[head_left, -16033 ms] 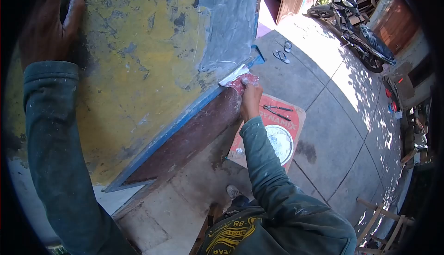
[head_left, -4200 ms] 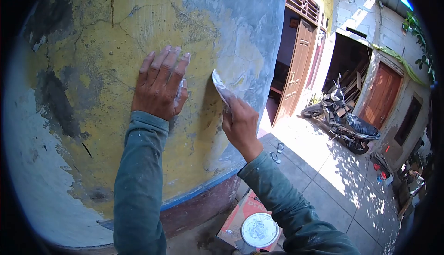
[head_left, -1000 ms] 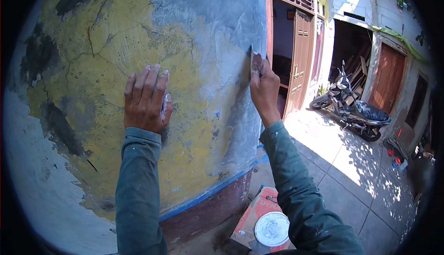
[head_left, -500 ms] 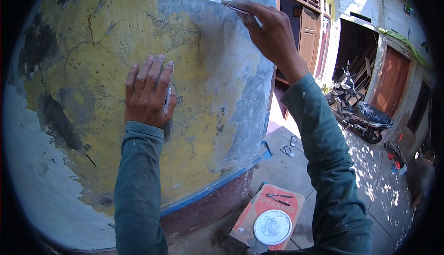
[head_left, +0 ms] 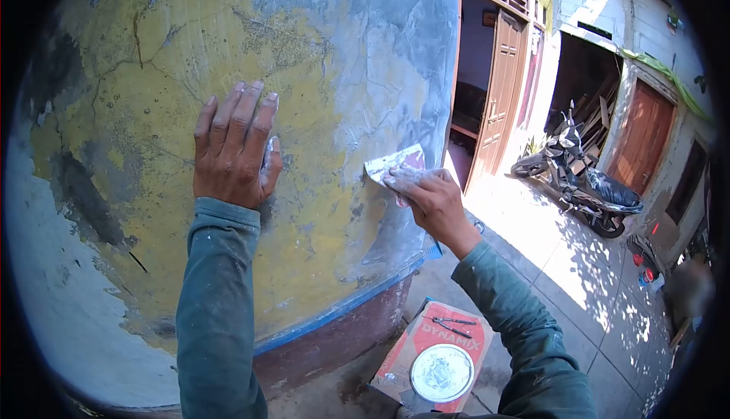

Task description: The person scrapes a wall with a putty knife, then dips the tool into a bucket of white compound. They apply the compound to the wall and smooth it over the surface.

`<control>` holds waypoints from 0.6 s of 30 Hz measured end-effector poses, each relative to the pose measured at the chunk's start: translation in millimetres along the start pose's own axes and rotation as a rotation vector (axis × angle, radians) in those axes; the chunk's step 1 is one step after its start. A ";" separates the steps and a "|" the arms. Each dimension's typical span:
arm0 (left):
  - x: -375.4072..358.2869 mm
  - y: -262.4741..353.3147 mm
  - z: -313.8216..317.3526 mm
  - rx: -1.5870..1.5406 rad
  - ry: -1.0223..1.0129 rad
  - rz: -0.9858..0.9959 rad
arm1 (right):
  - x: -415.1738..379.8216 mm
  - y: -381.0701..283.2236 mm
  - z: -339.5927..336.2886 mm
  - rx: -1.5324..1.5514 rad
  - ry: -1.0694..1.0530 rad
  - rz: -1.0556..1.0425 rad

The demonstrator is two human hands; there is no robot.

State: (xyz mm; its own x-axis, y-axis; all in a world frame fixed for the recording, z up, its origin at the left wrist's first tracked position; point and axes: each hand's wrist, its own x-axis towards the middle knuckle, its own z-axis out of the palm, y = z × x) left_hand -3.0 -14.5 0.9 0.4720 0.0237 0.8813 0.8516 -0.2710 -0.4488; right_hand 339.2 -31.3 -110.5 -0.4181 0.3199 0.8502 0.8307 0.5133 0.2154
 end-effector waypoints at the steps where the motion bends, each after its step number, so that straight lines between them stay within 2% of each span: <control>1: 1.3 0.1 -0.1 -0.008 -0.002 0.002 | -17.6 -7.9 0.0 0.017 -0.092 0.021; 2: 2.7 -0.2 -0.5 0.006 0.030 0.005 | -24.3 -9.2 -3.0 0.030 -0.180 0.039; 4: 1.7 0.7 -2.2 -0.026 0.003 0.004 | -0.9 1.9 -21.2 0.118 -0.161 0.096; 6: 2.8 1.4 -3.9 -0.021 0.023 0.013 | 48.0 23.8 -43.3 0.408 0.310 0.278; 8: 2.2 0.9 -3.6 -0.029 -0.006 0.008 | 96.3 57.3 -67.1 0.377 0.487 0.386; 10: 1.1 0.3 -2.8 -0.023 0.016 0.015 | 138.0 85.9 -84.2 0.241 0.507 0.473; 13: 1.7 -0.1 -2.2 -0.015 0.016 0.020 | 189.7 84.0 -90.5 0.142 0.551 0.526; 15: 1.5 -0.1 -2.2 -0.015 0.025 0.028 | 218.3 55.8 -80.8 0.134 0.492 0.479; 16: 1.8 0.0 -3.6 -0.010 0.031 0.025 | 226.5 30.4 -71.7 0.041 0.516 0.334; 17: 1.9 0.3 -4.7 -0.026 0.018 0.021 | 230.7 -3.2 -70.5 0.092 0.586 0.141; 18: 2.2 0.3 -6.0 -0.041 0.004 0.018 | 232.0 -21.5 -70.3 0.133 0.464 0.093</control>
State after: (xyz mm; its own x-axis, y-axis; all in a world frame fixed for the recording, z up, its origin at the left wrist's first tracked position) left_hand -3.1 -20.2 3.5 0.4864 0.0143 0.8736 0.8326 -0.3107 -0.4585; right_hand 250.2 -24.2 115.8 -0.1109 -0.0037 0.9938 0.7900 0.6064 0.0904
